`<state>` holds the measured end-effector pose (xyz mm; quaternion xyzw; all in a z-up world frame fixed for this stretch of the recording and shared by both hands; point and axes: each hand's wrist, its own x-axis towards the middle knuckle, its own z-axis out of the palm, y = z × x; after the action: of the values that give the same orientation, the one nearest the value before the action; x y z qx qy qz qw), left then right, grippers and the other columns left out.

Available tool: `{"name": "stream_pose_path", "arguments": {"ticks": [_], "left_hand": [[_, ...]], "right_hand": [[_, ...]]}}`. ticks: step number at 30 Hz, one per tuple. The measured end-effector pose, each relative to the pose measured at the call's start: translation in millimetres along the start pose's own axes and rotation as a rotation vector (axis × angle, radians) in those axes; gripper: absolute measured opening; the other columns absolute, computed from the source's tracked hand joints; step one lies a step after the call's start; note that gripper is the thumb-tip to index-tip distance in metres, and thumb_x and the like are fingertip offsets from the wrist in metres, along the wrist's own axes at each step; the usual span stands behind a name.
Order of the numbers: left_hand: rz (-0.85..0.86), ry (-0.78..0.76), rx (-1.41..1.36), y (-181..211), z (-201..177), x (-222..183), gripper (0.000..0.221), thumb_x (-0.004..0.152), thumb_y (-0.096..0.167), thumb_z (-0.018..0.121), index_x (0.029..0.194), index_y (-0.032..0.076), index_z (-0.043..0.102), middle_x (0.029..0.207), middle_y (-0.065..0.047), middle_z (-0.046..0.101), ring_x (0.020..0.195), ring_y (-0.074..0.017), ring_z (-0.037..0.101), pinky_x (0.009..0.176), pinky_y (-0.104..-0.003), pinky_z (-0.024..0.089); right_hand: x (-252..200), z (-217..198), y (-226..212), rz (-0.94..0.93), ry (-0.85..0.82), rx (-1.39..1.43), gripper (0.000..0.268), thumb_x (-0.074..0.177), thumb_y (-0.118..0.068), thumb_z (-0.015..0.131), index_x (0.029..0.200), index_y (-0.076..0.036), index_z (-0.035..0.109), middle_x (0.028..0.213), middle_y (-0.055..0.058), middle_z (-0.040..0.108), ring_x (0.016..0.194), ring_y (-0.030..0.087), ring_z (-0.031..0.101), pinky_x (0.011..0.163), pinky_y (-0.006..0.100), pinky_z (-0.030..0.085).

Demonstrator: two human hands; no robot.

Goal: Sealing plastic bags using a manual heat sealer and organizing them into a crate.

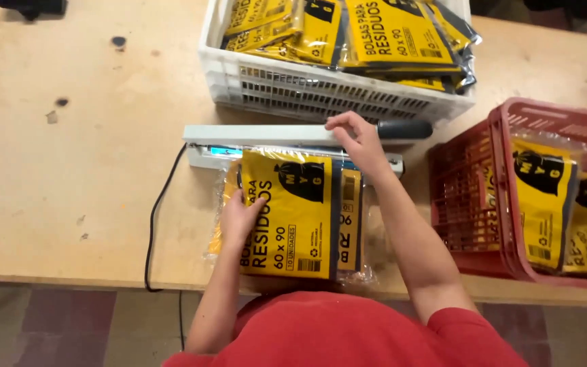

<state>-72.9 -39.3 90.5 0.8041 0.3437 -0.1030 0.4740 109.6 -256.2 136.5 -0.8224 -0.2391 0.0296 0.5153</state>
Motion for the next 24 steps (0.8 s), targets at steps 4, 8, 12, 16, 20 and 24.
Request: {"name": "stream_pose_path", "arguments": {"ticks": [4,8,12,16,20,24], "left_hand": [[0.056,0.060,0.008,-2,5,5,0.037,0.093,0.035,0.064,0.116,0.006,0.067,0.113,-0.023,0.070,0.116,-0.0454,0.062,0.096,-0.055,0.050],[0.294,0.165,-0.116,-38,31,10,0.020,0.096,0.024,0.063,0.086,0.008,0.058,0.072,-0.014,0.059,0.081,-0.0381,0.065,0.072,-0.045,0.048],[0.617,0.219,-0.433,-24,25,-39,0.029,0.097,0.017,0.062,0.074,0.009,0.047,0.057,-0.006,0.040,0.058,-0.0202,0.048,0.065,-0.032,0.044],[0.729,0.245,-0.330,-60,18,-42,0.021,0.095,0.019,0.063,0.078,0.013,0.052,0.073,0.001,0.042,0.068,-0.0156,0.040,0.064,-0.033,0.034],[0.917,0.001,-0.774,-31,3,-56,0.013,0.097,-0.005,0.054,0.103,0.006,0.054,0.098,-0.016,0.066,0.092,-0.0238,0.069,0.087,-0.031,0.059],[0.842,0.014,-0.650,-28,2,-59,0.004,0.099,0.004,0.056,0.102,0.003,0.058,0.091,-0.012,0.066,0.083,-0.0164,0.066,0.081,-0.024,0.055]], "right_hand": [[-67,9,16,0.035,0.061,0.028,0.014,0.092,-0.005,0.068,0.102,-0.012,0.073,0.096,0.006,0.070,0.098,0.023,0.067,0.091,0.037,0.052],[-122,47,31,0.532,0.139,-0.080,0.055,0.082,-0.020,0.080,0.129,-0.005,0.056,0.121,0.018,0.059,0.116,0.036,0.061,0.098,0.047,0.053],[-148,69,17,0.636,0.255,0.302,0.052,0.083,-0.016,0.077,0.129,-0.005,0.055,0.119,0.015,0.061,0.107,0.029,0.061,0.092,0.043,0.052],[-180,43,33,0.587,0.378,0.507,0.025,0.080,-0.017,0.073,0.102,-0.003,0.072,0.093,0.005,0.073,0.084,0.015,0.066,0.072,0.029,0.056],[-217,-76,-54,0.161,0.592,-0.253,0.020,0.089,-0.019,0.067,0.075,-0.015,0.054,0.068,-0.004,0.047,0.061,0.014,0.042,0.057,0.035,0.034],[-230,-195,-132,-0.135,1.112,-0.962,0.016,0.101,-0.010,0.065,0.091,-0.004,0.054,0.071,0.007,0.044,0.061,0.022,0.040,0.057,0.039,0.035]]}}
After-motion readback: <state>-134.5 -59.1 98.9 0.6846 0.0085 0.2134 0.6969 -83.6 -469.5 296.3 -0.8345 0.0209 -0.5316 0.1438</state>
